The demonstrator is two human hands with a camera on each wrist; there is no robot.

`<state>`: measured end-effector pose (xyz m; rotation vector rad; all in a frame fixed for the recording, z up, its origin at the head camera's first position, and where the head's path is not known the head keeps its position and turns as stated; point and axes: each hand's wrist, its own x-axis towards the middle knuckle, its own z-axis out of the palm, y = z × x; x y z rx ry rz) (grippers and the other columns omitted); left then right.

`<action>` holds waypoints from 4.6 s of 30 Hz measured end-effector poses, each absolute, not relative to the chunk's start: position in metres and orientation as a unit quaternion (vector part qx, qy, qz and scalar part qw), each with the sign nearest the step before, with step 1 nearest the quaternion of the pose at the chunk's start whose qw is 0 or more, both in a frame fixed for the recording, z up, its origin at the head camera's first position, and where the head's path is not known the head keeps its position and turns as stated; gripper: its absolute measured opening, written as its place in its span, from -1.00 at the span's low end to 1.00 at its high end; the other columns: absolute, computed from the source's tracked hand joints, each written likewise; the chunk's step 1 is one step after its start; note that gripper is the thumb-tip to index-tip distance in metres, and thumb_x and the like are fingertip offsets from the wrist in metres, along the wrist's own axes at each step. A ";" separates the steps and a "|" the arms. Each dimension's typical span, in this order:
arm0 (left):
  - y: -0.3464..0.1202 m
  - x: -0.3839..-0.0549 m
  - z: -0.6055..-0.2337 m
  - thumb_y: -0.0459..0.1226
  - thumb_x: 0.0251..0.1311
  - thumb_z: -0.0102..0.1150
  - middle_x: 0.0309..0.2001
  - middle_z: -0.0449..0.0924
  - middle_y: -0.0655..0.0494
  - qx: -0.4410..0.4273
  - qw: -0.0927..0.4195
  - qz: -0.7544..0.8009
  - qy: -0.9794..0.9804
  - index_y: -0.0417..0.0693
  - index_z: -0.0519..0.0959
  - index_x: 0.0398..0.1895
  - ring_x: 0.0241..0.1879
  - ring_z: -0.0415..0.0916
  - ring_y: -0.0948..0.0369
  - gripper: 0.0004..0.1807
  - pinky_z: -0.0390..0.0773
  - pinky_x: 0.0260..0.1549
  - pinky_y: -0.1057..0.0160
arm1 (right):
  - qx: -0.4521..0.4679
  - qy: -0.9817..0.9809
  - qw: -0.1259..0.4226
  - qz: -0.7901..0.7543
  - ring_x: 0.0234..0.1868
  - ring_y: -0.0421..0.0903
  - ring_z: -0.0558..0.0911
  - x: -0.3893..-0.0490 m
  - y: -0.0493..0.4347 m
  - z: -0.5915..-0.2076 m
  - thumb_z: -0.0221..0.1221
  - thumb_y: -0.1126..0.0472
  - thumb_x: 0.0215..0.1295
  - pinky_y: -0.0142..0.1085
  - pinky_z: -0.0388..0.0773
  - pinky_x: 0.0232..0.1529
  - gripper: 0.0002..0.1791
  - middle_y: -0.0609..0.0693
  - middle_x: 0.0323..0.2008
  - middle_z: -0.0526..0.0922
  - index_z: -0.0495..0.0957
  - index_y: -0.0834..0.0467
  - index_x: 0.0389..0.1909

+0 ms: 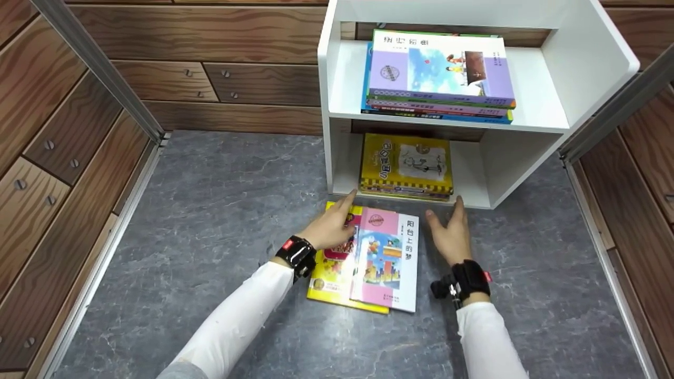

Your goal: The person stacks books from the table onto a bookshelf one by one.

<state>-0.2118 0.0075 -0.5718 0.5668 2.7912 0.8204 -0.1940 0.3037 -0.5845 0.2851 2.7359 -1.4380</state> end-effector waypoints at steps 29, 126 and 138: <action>0.034 -0.157 -0.585 -0.12 0.36 0.26 0.55 0.25 -0.06 0.084 0.119 0.459 0.876 -0.05 0.19 0.61 0.49 0.26 0.03 -0.20 0.34 0.46 0.02 | 0.182 0.788 0.057 -0.586 0.50 0.31 0.25 -0.119 0.242 -0.591 0.14 0.25 0.53 -0.12 0.37 0.46 -0.10 0.47 0.55 0.10 -0.21 0.39 0.63; -0.037 -0.147 -0.545 -0.24 0.53 0.13 0.15 0.63 -0.18 0.046 -0.259 0.580 0.771 -0.29 0.48 0.38 0.11 0.61 -0.01 -0.53 0.58 0.23 0.04 | -0.047 0.699 -0.160 -0.695 0.01 -0.11 0.70 -0.106 0.177 -0.553 -0.10 0.32 0.65 -0.29 0.73 -0.08 -0.21 0.02 0.40 0.38 -0.23 -0.10 0.71; -0.033 -0.137 -0.540 -0.24 0.50 0.13 0.24 0.59 -0.10 0.115 -0.180 0.639 0.739 -0.15 0.32 0.49 0.01 0.64 0.16 -0.44 0.70 -0.06 0.27 | 0.022 0.615 -0.197 -0.764 0.07 -0.03 0.63 -0.102 0.192 -0.529 0.04 0.56 0.45 -0.28 0.73 -0.08 -0.36 0.13 0.32 0.29 0.21 0.19 0.50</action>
